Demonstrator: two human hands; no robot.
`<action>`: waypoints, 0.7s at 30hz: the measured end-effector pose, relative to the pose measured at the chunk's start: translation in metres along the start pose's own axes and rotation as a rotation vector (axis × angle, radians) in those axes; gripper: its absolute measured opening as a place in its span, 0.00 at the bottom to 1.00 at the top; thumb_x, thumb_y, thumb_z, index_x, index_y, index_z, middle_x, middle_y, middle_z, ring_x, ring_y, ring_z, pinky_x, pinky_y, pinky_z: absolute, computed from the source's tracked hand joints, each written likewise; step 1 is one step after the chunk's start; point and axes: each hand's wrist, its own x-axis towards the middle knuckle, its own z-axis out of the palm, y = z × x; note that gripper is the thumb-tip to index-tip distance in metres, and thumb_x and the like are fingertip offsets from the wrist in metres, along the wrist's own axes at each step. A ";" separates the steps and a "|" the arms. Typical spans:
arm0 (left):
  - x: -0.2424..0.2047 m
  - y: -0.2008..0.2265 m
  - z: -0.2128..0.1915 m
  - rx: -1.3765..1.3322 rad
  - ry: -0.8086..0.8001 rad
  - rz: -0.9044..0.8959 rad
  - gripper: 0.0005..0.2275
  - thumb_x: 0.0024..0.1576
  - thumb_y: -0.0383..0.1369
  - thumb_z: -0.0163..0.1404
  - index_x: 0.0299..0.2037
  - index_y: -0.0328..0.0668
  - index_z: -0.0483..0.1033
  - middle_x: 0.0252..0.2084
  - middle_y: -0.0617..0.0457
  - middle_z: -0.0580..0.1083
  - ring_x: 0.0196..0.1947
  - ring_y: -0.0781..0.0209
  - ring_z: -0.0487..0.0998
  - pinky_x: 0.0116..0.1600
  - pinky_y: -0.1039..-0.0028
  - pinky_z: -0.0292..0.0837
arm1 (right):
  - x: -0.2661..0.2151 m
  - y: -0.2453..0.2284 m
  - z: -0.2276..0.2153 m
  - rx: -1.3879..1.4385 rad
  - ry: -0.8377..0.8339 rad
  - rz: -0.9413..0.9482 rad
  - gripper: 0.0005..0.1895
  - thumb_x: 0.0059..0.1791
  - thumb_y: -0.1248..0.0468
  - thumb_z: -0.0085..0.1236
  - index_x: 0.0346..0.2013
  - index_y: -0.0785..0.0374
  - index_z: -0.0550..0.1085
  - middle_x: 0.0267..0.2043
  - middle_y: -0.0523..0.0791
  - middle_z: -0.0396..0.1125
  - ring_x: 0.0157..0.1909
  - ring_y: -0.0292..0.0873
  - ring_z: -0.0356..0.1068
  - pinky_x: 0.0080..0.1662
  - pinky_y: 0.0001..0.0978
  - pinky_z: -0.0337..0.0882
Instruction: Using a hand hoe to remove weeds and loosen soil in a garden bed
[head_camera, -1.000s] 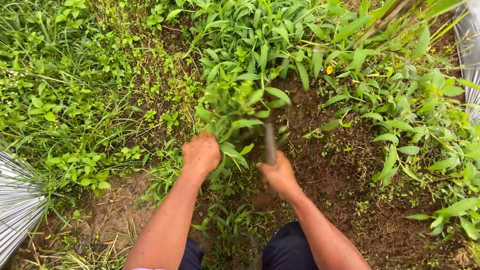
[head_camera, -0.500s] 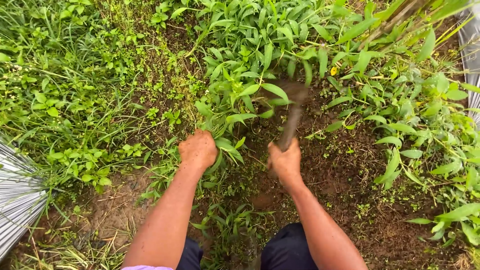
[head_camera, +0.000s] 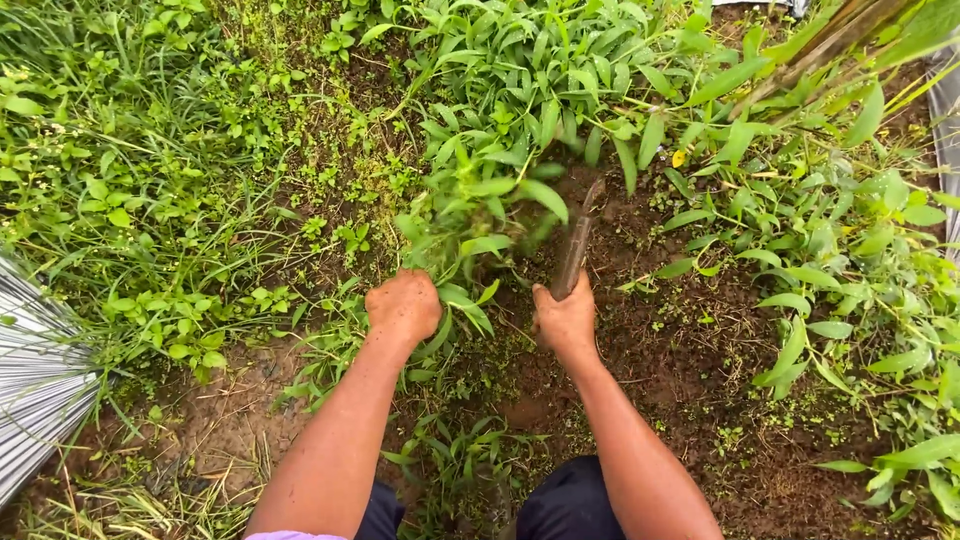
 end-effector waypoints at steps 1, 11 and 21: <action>-0.001 0.000 -0.002 -0.005 -0.007 -0.001 0.17 0.59 0.27 0.38 0.54 0.31 0.76 0.49 0.39 0.77 0.46 0.42 0.82 0.49 0.45 0.76 | -0.001 -0.002 -0.004 -0.008 -0.019 -0.007 0.15 0.54 0.71 0.50 0.54 0.69 0.63 0.24 0.45 0.66 0.16 0.36 0.65 0.24 0.27 0.73; 0.000 0.001 -0.002 0.017 -0.047 -0.007 0.17 0.59 0.26 0.38 0.54 0.30 0.77 0.46 0.38 0.78 0.41 0.46 0.83 0.46 0.46 0.78 | -0.003 -0.025 0.013 0.177 0.225 -0.203 0.18 0.56 0.71 0.51 0.59 0.63 0.59 0.32 0.42 0.65 0.22 0.34 0.66 0.27 0.24 0.77; 0.010 -0.005 0.007 -0.007 -0.112 -0.033 0.18 0.60 0.29 0.38 0.56 0.30 0.74 0.50 0.38 0.76 0.50 0.42 0.81 0.52 0.44 0.75 | 0.013 -0.030 -0.011 0.261 0.130 -0.224 0.18 0.55 0.73 0.48 0.60 0.67 0.59 0.28 0.42 0.64 0.20 0.35 0.65 0.26 0.23 0.76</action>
